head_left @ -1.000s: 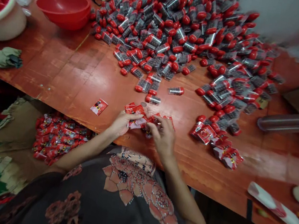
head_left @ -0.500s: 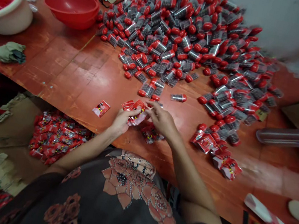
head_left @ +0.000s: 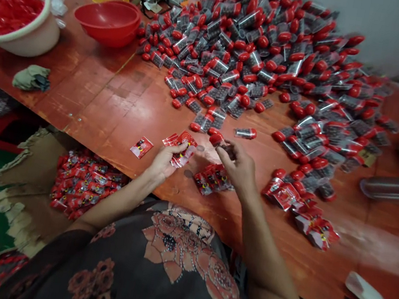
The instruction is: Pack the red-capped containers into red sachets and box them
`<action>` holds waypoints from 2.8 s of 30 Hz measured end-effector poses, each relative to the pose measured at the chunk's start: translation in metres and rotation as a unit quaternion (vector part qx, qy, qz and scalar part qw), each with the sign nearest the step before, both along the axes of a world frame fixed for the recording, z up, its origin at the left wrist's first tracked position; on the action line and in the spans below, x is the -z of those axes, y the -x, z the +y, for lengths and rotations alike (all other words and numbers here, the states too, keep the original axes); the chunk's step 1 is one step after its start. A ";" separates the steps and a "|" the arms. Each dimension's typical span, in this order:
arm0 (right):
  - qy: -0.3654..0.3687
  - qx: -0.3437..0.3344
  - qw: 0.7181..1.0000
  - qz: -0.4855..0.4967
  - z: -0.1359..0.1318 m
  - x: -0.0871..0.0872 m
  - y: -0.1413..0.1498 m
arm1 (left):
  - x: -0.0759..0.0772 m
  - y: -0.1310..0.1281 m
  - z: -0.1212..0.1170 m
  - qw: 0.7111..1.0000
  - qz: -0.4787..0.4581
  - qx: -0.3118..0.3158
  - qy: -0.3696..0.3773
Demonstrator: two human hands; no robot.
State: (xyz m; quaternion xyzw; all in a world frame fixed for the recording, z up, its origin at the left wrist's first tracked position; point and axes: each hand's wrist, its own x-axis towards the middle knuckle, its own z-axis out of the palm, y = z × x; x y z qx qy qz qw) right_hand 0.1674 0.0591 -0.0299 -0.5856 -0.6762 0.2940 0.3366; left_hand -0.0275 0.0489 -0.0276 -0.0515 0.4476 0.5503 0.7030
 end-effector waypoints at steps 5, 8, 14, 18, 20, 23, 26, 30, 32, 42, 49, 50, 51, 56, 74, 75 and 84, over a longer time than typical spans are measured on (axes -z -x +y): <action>0.042 0.012 0.980 0.195 -0.057 -0.018 0.025 | -0.001 -0.007 0.000 0.999 -0.031 -0.006 0.017; 0.037 0.030 0.975 0.218 -0.071 -0.010 0.037 | -0.003 -0.011 -0.002 0.999 -0.035 -0.007 0.021; 0.000 0.070 0.971 0.229 -0.076 0.002 0.043 | -0.002 -0.013 -0.006 1.000 -0.024 0.007 0.010; -0.047 0.069 0.980 0.179 -0.077 0.000 0.044 | -0.002 -0.015 -0.008 1.000 -0.009 -0.004 -0.016; -0.059 0.081 0.983 0.155 -0.076 -0.001 0.046 | -0.002 -0.017 -0.011 0.999 -0.003 -0.001 -0.034; -0.051 0.087 0.982 0.157 -0.078 -0.002 0.049 | -0.004 -0.018 -0.014 0.998 0.023 0.007 -0.059; -0.015 0.080 0.974 0.210 -0.081 -0.005 0.051 | -0.005 -0.018 -0.016 0.995 0.053 0.004 -0.081; 0.085 0.085 0.940 0.320 -0.080 -0.012 0.050 | -0.008 -0.018 -0.018 0.989 0.075 0.001 -0.124; 0.115 0.091 0.928 0.344 -0.078 -0.016 0.048 | -0.010 -0.018 -0.020 0.986 0.084 0.008 -0.144; 0.038 0.066 0.950 0.301 -0.079 -0.013 0.043 | -0.031 -0.018 -0.032 0.960 0.168 0.089 -0.208; 0.010 0.059 0.960 0.275 -0.082 -0.013 0.042 | -0.036 -0.012 -0.033 0.953 0.189 0.128 -0.200; 0.018 0.073 0.955 0.288 -0.083 -0.012 0.043 | -0.035 -0.013 -0.033 0.953 0.187 0.134 -0.199; 0.029 0.091 0.948 0.305 -0.084 -0.011 0.046 | -0.035 -0.013 -0.033 0.953 0.184 0.139 -0.198; 0.075 0.171 0.905 0.383 -0.091 -0.001 0.061 | -0.029 -0.025 -0.042 0.960 0.183 0.102 -0.188; 0.060 0.055 0.947 0.312 -0.084 0.005 0.044 | -0.012 -0.013 -0.040 0.973 0.109 0.138 -0.148; 0.032 0.069 0.952 0.295 -0.085 0.005 0.045 | -0.012 -0.014 -0.041 0.973 0.113 0.129 -0.152; -0.006 0.084 0.962 0.259 -0.091 0.008 0.051 | -0.015 -0.017 -0.041 0.963 0.162 0.122 -0.180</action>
